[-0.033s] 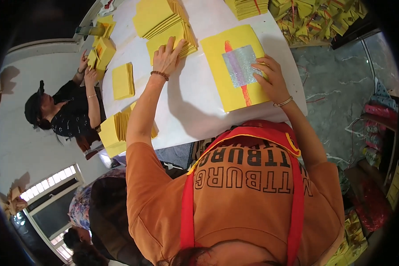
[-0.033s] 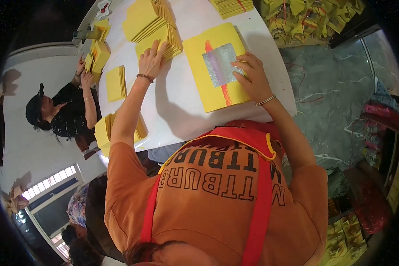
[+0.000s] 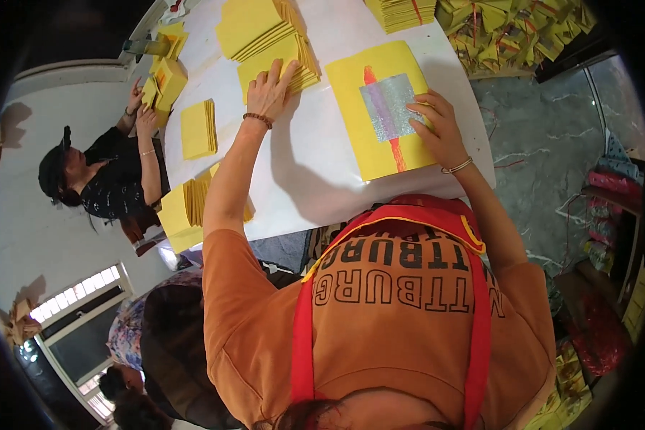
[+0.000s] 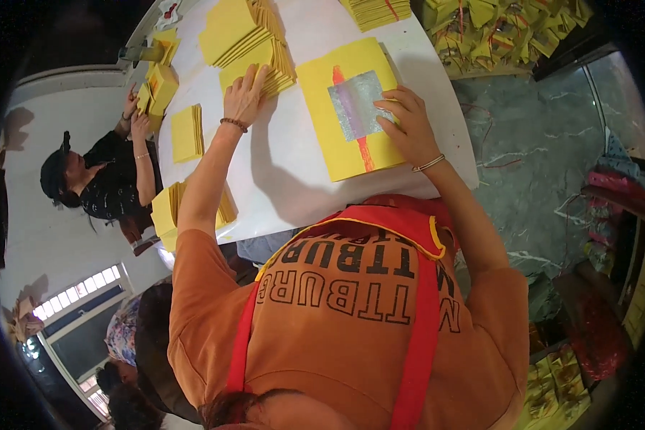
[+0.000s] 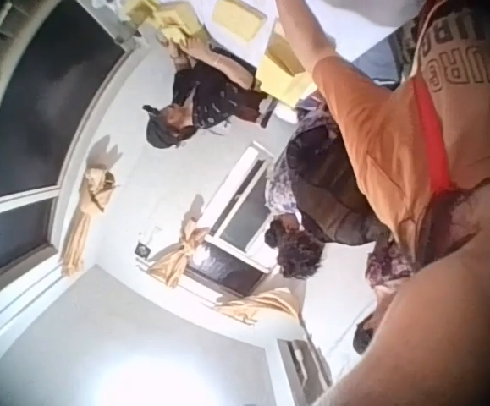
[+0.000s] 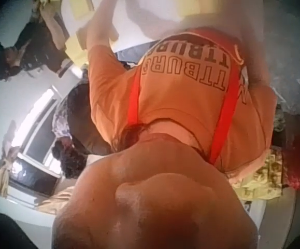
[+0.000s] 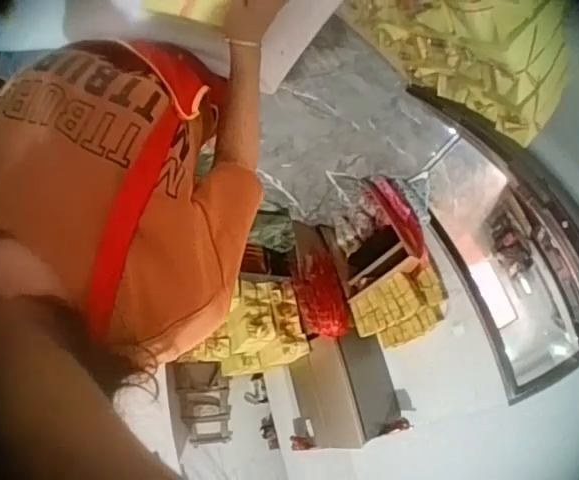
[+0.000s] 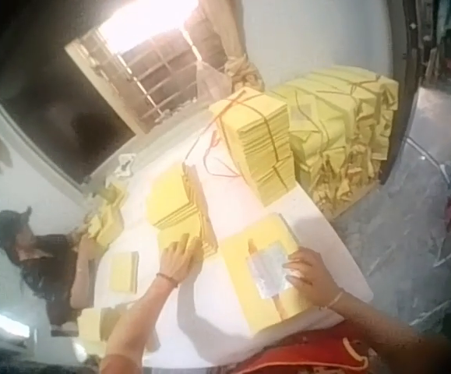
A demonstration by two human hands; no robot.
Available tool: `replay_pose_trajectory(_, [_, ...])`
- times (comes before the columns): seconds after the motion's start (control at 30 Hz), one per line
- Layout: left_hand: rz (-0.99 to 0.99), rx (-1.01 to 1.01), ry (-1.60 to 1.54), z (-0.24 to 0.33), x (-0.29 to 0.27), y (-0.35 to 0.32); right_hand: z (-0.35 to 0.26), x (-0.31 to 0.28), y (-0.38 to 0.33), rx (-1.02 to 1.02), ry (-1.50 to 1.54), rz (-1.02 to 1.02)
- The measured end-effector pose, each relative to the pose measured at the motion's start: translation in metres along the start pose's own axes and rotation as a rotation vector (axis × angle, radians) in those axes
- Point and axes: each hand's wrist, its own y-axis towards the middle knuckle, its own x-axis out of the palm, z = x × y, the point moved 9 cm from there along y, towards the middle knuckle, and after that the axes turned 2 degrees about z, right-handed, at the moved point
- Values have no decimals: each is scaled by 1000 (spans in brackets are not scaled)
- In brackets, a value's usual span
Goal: Folding yellow sheets of paper with silver foil inserts to create stacks.
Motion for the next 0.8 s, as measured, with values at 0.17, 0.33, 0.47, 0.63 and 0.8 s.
replay_pose_trajectory(0.17, [-3,-88,7,-2,-17,2,1,1,-1,0,-27,-35])
replay_pose_trajectory(0.33, [234,-138,-2,21,-63,3,2,4,1,-1,-24,-62])
replay_pose_trajectory(0.47, [81,-38,-774,102,-101,-5,3,4,8,14,-58,-69])
replay_pose_trajectory(0.63, [31,222,-837,185,-125,-35,6,8,7,95,-40,-124])
replay_pose_trajectory(0.8, [93,203,-807,188,-124,-38,15,6,7,143,102,-137])
